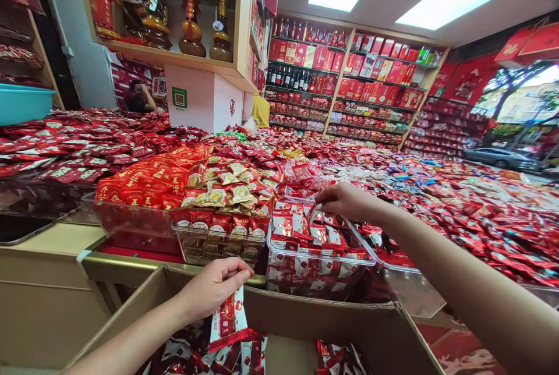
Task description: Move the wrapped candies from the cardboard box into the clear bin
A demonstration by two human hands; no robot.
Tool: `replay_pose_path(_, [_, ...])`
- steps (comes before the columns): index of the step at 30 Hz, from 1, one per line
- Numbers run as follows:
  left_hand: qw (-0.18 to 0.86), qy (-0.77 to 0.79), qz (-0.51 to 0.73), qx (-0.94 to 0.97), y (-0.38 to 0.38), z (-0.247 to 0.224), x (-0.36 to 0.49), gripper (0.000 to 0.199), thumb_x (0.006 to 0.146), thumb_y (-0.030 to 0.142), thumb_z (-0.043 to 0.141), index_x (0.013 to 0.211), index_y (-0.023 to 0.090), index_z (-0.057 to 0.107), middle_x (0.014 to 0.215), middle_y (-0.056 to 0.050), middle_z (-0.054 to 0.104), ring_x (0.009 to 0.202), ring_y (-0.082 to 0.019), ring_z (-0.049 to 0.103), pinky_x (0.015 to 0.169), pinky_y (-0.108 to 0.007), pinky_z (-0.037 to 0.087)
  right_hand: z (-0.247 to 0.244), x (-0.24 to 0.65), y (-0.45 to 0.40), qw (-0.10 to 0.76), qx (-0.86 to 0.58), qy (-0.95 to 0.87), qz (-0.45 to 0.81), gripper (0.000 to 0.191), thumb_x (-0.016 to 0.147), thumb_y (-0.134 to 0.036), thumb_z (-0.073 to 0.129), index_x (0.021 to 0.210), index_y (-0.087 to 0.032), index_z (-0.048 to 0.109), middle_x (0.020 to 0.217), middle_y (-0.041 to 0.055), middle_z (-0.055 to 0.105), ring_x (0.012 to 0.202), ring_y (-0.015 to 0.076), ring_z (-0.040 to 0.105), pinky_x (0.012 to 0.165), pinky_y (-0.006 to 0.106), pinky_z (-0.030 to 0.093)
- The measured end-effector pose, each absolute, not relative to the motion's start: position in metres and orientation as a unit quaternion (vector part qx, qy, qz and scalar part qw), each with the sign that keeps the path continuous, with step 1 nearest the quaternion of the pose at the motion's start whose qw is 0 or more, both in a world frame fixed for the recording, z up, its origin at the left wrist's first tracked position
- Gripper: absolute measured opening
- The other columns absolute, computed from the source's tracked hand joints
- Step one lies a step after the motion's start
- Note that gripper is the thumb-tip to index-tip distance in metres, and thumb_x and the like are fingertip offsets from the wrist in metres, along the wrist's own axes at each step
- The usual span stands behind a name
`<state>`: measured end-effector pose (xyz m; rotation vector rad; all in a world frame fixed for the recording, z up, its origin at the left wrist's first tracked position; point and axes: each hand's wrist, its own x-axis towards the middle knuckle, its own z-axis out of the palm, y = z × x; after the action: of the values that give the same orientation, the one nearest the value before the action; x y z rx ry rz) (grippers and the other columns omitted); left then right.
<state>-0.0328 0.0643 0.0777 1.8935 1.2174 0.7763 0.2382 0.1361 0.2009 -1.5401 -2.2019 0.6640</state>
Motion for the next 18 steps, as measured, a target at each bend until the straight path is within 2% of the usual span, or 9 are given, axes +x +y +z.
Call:
replay_pose_path(4, [0.374, 0.477, 0.293, 0.74, 0.064, 0.077, -0.034, 0.031, 0.076, 0.04, 0.041, 0.079, 0.015, 0.058, 0.065, 0.002, 0.052, 0.064, -0.012, 0.044, 0.06, -0.02, 0.035, 0.204, 0.237, 0.138, 0.183, -0.552, -0.803, 0.129, 0.017, 0.068, -0.021, 0.048, 0.08, -0.015, 0.058, 0.066, 0.0017, 0.059, 0.054, 0.0105, 0.049, 0.051, 0.022, 0.038])
replay_pose_path(7, [0.373, 0.475, 0.289, 0.743, 0.064, 0.076, -0.034, 0.032, 0.076, 0.041, 0.04, 0.079, 0.015, 0.058, 0.063, 0.002, 0.051, 0.063, -0.012, 0.043, 0.058, -0.021, 0.035, 0.206, 0.237, 0.146, 0.156, -0.547, -0.818, 0.084, 0.016, 0.07, -0.025, 0.047, 0.076, -0.015, 0.058, 0.064, 0.0009, 0.056, 0.054, 0.0097, 0.044, 0.051, 0.022, 0.035])
replay_pose_path(11, [0.372, 0.471, 0.292, 0.744, 0.065, 0.077, -0.033, 0.032, 0.077, 0.041, 0.04, 0.079, 0.015, 0.058, 0.064, 0.002, 0.051, 0.063, -0.012, 0.043, 0.059, -0.021, 0.035, 0.2, 0.232, 0.16, 0.087, -0.511, -0.845, 0.133, 0.012, 0.069, -0.02, 0.047, 0.072, -0.016, 0.057, 0.058, -0.0019, 0.052, 0.051, 0.0082, 0.04, 0.049, 0.02, 0.032])
replay_pose_path(18, [0.368, 0.467, 0.295, 0.748, 0.066, 0.077, -0.034, 0.03, 0.076, 0.04, 0.04, 0.079, 0.015, 0.059, 0.066, 0.001, 0.054, 0.066, -0.013, 0.046, 0.062, -0.021, 0.037, 0.171, 0.212, 0.179, 0.057, -0.486, -0.85, 0.196, 0.013, 0.067, -0.015, 0.049, 0.071, -0.016, 0.062, 0.057, -0.0023, 0.056, 0.051, 0.008, 0.045, 0.051, 0.02, 0.035])
